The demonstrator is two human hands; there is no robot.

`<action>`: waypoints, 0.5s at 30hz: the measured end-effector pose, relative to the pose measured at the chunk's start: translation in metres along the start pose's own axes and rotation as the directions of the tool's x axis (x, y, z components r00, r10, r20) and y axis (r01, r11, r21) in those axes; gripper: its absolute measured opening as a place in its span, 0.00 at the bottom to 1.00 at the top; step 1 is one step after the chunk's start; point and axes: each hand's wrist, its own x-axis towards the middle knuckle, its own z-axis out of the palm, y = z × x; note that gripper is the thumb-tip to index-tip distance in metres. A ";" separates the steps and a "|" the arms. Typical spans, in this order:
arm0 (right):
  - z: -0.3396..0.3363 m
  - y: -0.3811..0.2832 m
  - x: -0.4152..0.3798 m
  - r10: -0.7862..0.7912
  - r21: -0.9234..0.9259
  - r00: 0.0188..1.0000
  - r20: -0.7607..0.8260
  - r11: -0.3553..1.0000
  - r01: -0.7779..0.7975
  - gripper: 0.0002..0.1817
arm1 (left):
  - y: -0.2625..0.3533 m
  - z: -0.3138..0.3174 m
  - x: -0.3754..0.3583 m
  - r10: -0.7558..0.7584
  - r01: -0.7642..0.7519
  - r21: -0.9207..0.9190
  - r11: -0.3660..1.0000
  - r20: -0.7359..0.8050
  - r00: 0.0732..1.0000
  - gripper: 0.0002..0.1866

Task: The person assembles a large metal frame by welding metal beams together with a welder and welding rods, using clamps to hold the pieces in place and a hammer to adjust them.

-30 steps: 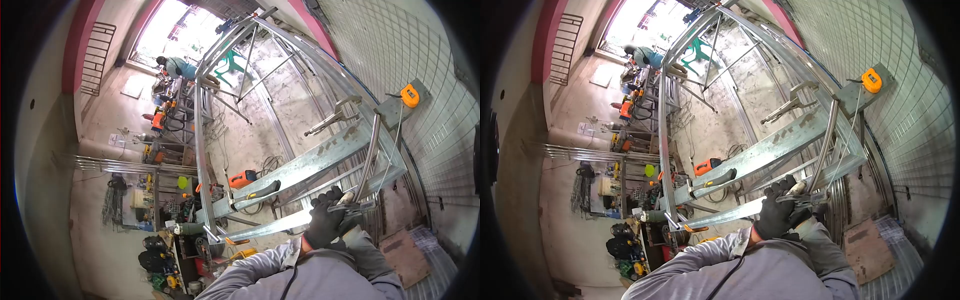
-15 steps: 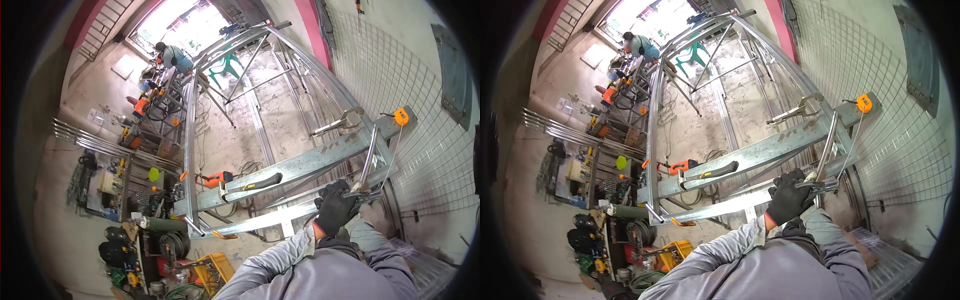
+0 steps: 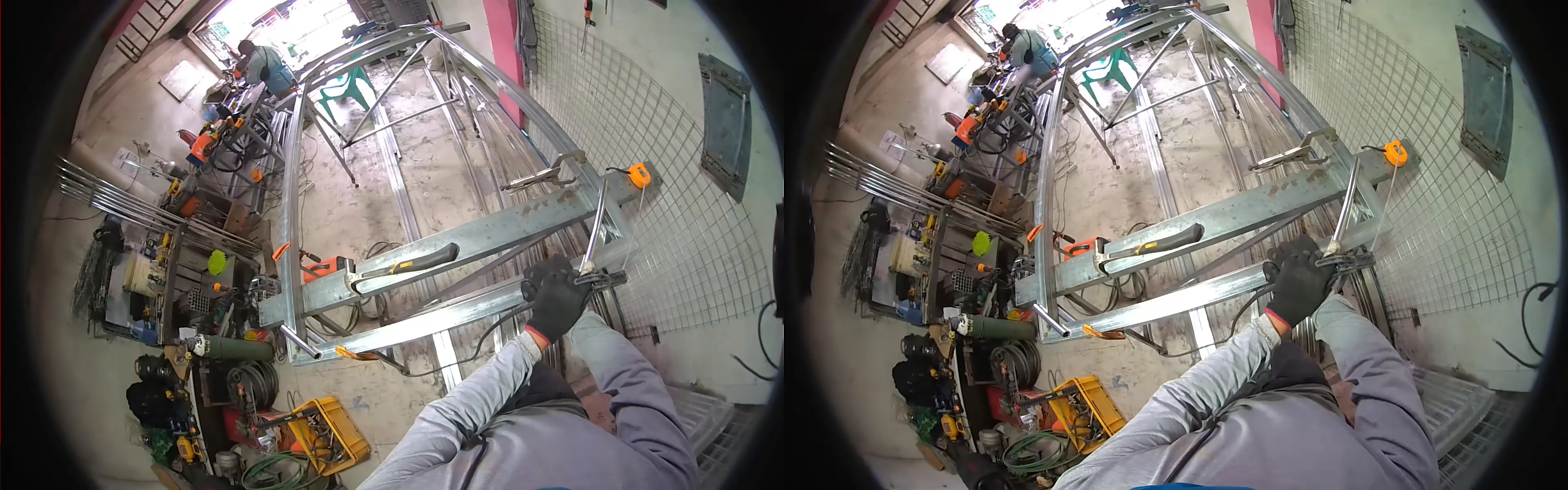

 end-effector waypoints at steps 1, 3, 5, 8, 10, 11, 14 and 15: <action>-0.001 -0.002 -0.003 -0.005 -0.004 1.000 0.008 1.000 0.005 0.26 | 0.000 -0.001 0.000 0.004 -0.004 -0.002 1.000 -0.002 1.000 0.13; 0.000 -0.006 -0.008 -0.012 -0.015 0.999 0.030 1.000 0.013 0.26 | -0.002 0.003 -0.001 -0.003 0.003 -0.011 1.000 -0.010 1.000 0.13; 0.007 -0.004 0.009 -0.014 -0.035 0.998 0.058 0.999 0.016 0.26 | -0.003 0.005 -0.002 -0.013 0.012 -0.033 0.999 -0.021 1.000 0.13; 0.008 0.000 0.004 -0.009 -0.072 0.996 0.090 0.997 0.015 0.26 | -0.003 0.004 -0.001 -0.045 0.044 -0.044 0.998 -0.033 0.998 0.14; 0.006 0.003 -0.004 -0.004 -0.092 0.997 0.083 0.996 0.012 0.26 | -0.002 -0.007 0.000 -0.094 0.082 -0.092 0.992 -0.133 0.987 0.16; 0.006 0.002 0.001 -0.001 -0.100 0.999 0.054 0.995 0.006 0.26 | 0.000 -0.013 0.004 -0.139 0.103 -0.166 0.981 -0.222 0.965 0.20; -0.002 0.005 -0.004 0.012 -0.119 0.990 -0.138 0.993 -0.028 0.25 | -0.002 0.019 0.004 -0.323 0.308 -0.096 0.947 -0.251 0.913 0.24; -0.007 0.001 0.007 0.012 -0.122 0.973 -0.229 0.992 -0.041 0.25 | -0.001 0.019 0.004 -0.361 0.337 -0.128 0.933 -0.325 0.874 0.27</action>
